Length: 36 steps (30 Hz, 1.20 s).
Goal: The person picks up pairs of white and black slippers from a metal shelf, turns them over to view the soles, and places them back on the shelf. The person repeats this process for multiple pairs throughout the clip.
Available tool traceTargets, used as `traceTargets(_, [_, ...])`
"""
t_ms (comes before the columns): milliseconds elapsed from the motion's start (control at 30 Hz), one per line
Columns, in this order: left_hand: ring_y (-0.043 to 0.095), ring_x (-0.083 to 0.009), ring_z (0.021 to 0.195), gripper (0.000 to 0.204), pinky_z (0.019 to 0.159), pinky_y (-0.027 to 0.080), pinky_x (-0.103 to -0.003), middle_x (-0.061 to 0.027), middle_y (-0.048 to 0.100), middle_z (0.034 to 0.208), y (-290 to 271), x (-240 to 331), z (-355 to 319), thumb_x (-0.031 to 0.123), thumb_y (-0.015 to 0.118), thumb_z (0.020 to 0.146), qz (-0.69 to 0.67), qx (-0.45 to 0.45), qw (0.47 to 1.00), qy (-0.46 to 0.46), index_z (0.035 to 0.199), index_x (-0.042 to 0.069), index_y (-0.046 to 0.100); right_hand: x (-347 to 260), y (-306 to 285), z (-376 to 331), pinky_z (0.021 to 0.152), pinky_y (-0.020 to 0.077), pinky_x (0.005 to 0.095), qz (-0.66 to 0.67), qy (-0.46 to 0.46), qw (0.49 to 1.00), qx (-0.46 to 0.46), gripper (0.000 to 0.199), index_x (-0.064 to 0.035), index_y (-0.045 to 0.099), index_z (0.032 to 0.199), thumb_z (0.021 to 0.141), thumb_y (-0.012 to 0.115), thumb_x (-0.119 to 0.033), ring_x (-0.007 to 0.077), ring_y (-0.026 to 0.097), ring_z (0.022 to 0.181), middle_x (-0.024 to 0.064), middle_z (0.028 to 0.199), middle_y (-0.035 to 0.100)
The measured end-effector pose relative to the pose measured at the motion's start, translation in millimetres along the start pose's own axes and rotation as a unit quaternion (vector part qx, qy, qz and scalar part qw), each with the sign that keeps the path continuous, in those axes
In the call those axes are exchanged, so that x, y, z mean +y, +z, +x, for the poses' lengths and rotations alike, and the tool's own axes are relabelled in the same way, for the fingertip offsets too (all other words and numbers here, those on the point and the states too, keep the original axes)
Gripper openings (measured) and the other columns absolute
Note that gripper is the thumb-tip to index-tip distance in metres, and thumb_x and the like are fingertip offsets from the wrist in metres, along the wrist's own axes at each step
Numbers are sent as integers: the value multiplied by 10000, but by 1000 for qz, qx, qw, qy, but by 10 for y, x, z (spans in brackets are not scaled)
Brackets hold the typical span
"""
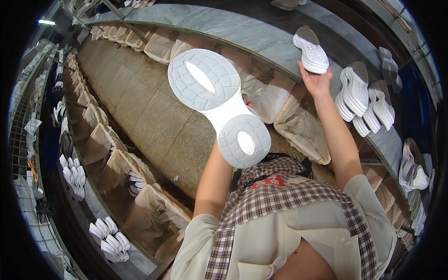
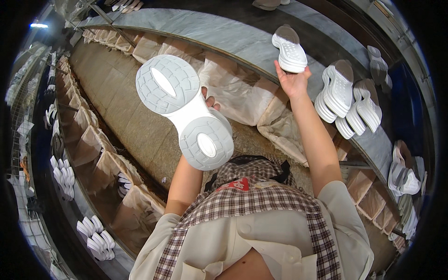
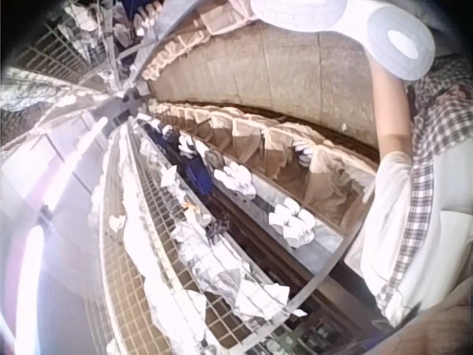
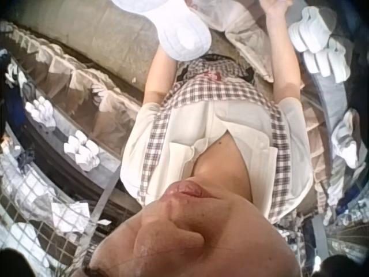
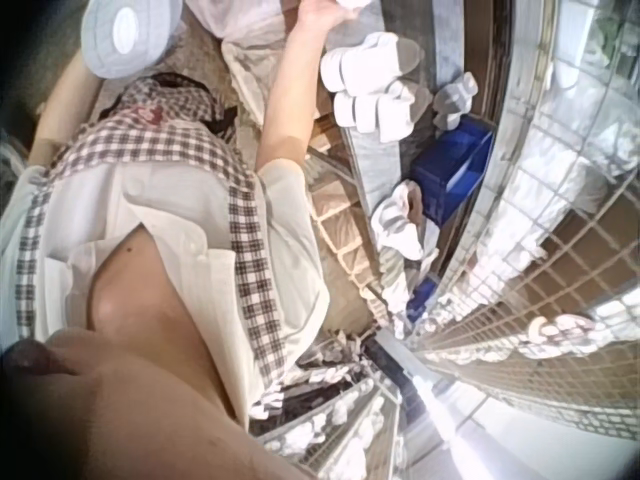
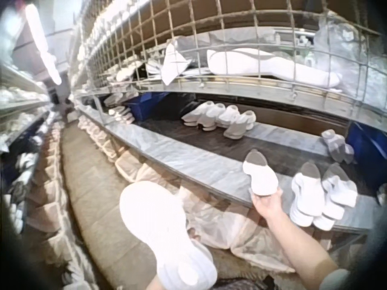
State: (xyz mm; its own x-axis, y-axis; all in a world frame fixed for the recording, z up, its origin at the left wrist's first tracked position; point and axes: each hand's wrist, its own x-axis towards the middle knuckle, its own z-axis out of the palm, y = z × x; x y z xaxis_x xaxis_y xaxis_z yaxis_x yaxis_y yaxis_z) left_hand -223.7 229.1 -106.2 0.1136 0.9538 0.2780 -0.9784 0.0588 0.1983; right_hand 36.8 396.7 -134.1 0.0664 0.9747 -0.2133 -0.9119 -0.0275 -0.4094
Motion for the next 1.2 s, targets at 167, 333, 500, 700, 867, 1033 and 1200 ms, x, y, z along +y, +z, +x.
traceTargets(167, [549,-204,838,354,750,505,-356,-91,575,1064,-170,11,23,307,515,919,89,116,989,21,1158,47,513,-13,530,-599,923,489,447,-112,296,945,86,656,-22,204,1420,953,328,-466,347,446,1219,216,1408,316])
traceTargets(333, [606,-231,919,359,749,543,-341,-94,599,1029,-384,-101,153,344,478,945,92,217,967,-97,1150,51,513,318,776,-2008,1075,270,475,-691,-76,588,-414,926,-117,280,1429,694,785,-372,400,219,1354,209,1478,147])
traceTargets(500, [613,-233,908,385,747,558,-343,-100,602,1015,-365,-152,250,368,450,950,158,175,970,-52,1155,48,511,382,774,-1924,1065,297,442,-611,-86,709,-341,828,-84,383,1382,672,748,-309,326,321,1307,198,1413,307])
traceTargets(700, [552,-409,957,639,791,539,-448,-200,518,931,-156,9,246,519,451,907,-161,-91,979,-81,1210,-43,427,43,590,-1760,834,503,512,-121,72,983,-120,764,-59,352,1384,790,440,-532,339,544,1135,156,1354,461])
traceTargets(867, [489,-429,1045,614,870,500,-478,-179,473,974,-29,46,260,503,474,905,-217,-133,957,-137,1220,-19,401,-34,518,-1723,789,496,557,-83,84,980,-162,736,-87,360,1386,807,431,-536,362,541,1122,149,1355,462])
traceTargets(1033, [472,-432,1073,555,880,491,-493,-147,461,1006,-29,51,268,470,500,901,-261,-130,942,-168,1227,31,407,-28,504,-1760,817,483,550,-51,106,983,-140,719,-94,374,1381,815,422,-535,348,534,1139,135,1347,475])
traceTargets(1200, [472,-400,1099,517,896,478,-503,-130,475,1054,31,44,148,414,555,893,-247,-76,956,-136,1238,57,411,-26,588,-1816,901,479,489,-47,122,986,-103,709,-75,386,1373,813,400,-510,311,525,1174,131,1327,498])
